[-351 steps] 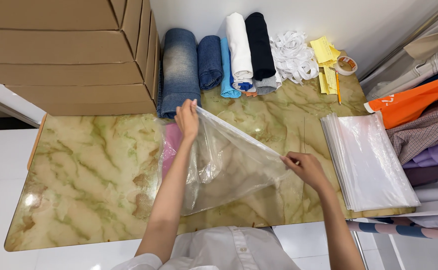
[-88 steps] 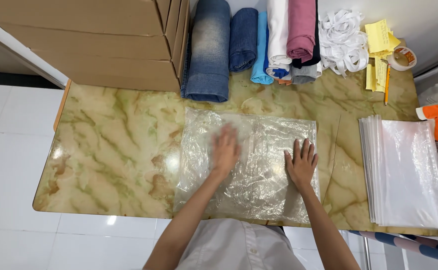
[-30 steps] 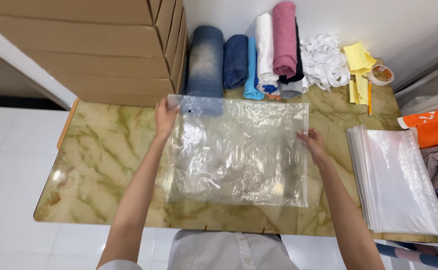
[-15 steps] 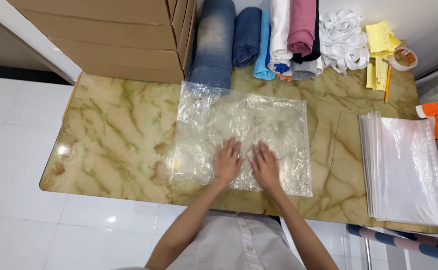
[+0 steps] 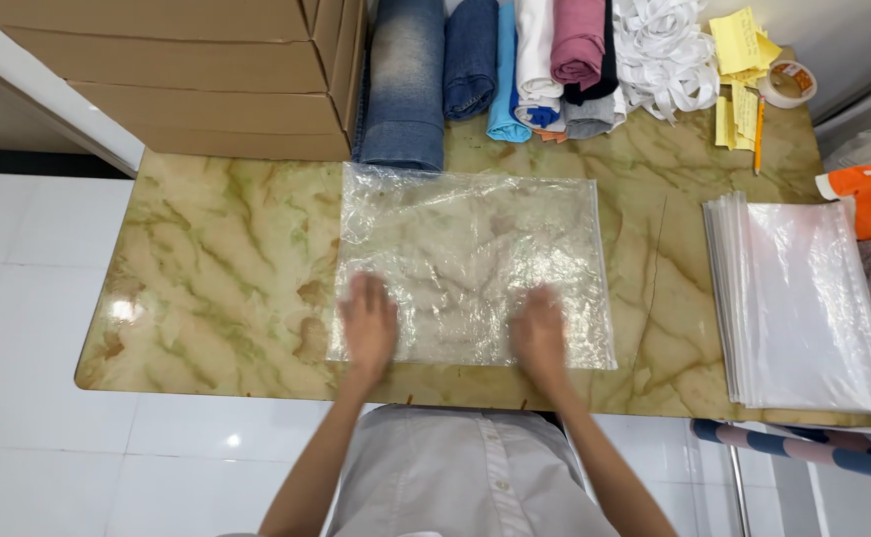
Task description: The person places folded clothes into clear plastic bags on a marble-patterned table, seals the bags, and stacks them. The person then unfolds a pink garment and places it on a hanger on a nearby clothing rack.
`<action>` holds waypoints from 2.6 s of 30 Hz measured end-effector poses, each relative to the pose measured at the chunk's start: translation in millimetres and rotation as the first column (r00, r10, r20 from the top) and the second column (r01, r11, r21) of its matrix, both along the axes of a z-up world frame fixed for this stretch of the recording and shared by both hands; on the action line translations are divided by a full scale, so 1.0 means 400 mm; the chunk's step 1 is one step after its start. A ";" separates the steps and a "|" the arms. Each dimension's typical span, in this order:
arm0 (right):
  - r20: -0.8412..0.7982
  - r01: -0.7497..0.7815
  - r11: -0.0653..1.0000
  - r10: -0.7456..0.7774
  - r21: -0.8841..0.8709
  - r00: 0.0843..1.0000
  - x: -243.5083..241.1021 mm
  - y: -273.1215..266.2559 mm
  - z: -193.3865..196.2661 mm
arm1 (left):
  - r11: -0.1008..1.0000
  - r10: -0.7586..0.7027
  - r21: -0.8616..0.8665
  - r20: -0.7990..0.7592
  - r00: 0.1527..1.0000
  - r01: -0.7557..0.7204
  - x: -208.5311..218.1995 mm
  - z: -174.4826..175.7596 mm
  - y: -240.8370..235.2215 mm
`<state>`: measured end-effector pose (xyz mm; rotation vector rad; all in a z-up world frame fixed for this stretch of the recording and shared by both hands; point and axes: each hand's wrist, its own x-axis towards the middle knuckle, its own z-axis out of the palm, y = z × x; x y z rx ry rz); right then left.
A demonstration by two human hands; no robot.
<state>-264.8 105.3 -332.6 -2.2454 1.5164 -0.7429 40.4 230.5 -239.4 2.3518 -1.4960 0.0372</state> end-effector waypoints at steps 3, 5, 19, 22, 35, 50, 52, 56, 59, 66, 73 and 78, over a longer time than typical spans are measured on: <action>-0.153 -0.356 0.932 0.361 0.065 0.920 0.167 0.079 0.203 | 0.933 -0.234 0.236 -0.178 0.956 0.273 -0.143 0.055 -0.067; -0.177 -0.347 0.935 0.354 0.070 0.918 0.139 0.074 0.206 | 0.908 -0.233 0.306 -0.195 0.953 0.285 -0.146 0.047 -0.069; -0.238 0.357 0.773 -0.269 0.524 0.933 -0.493 -0.066 0.063 | 0.967 -0.012 0.240 -0.277 0.961 0.082 -0.092 0.110 -0.057; -0.079 0.302 0.589 -0.374 0.749 0.924 -0.429 -0.056 0.143 | 0.978 -0.160 0.044 -0.466 0.870 0.203 -0.211 0.083 -0.122; 0.553 -0.261 0.581 -0.408 0.771 0.727 -0.020 -0.010 0.562 | 0.989 -0.129 -0.142 -0.959 -0.252 0.033 -0.482 0.234 -0.140; 0.516 -0.430 0.287 -0.415 0.856 0.749 0.107 -0.030 0.584 | 0.990 -0.046 -0.015 -0.975 -0.219 -0.141 -0.392 0.185 -0.193; 0.504 -0.417 0.297 -0.348 0.859 0.791 0.123 -0.051 0.593 | 0.986 -0.035 0.003 -0.975 -0.221 -0.170 -0.378 0.199 -0.199; 0.513 -0.411 0.345 -0.295 0.844 0.806 0.160 -0.041 0.646 | 0.979 -0.021 0.031 -0.968 -0.251 -0.202 -0.363 0.266 -0.194; 0.508 -0.384 0.386 -0.300 0.839 0.807 0.161 -0.010 0.637 | 0.984 -0.007 0.027 -0.982 -0.188 -0.177 -0.366 0.298 -0.180; 0.539 -0.308 0.482 -0.471 0.820 0.698 0.158 0.002 0.503 | 0.990 -0.042 -0.027 -0.994 -0.105 -0.142 -0.388 0.242 -0.210; 0.563 -0.172 0.590 -0.582 0.789 0.587 0.176 -0.020 0.539 | 0.995 -0.079 -0.077 -0.996 -0.043 -0.057 -0.423 0.171 -0.243; 0.517 -0.064 0.570 -0.685 0.819 0.513 0.111 -0.188 0.429 | 0.992 -0.122 -0.121 -0.993 0.006 0.026 -0.482 0.104 -0.223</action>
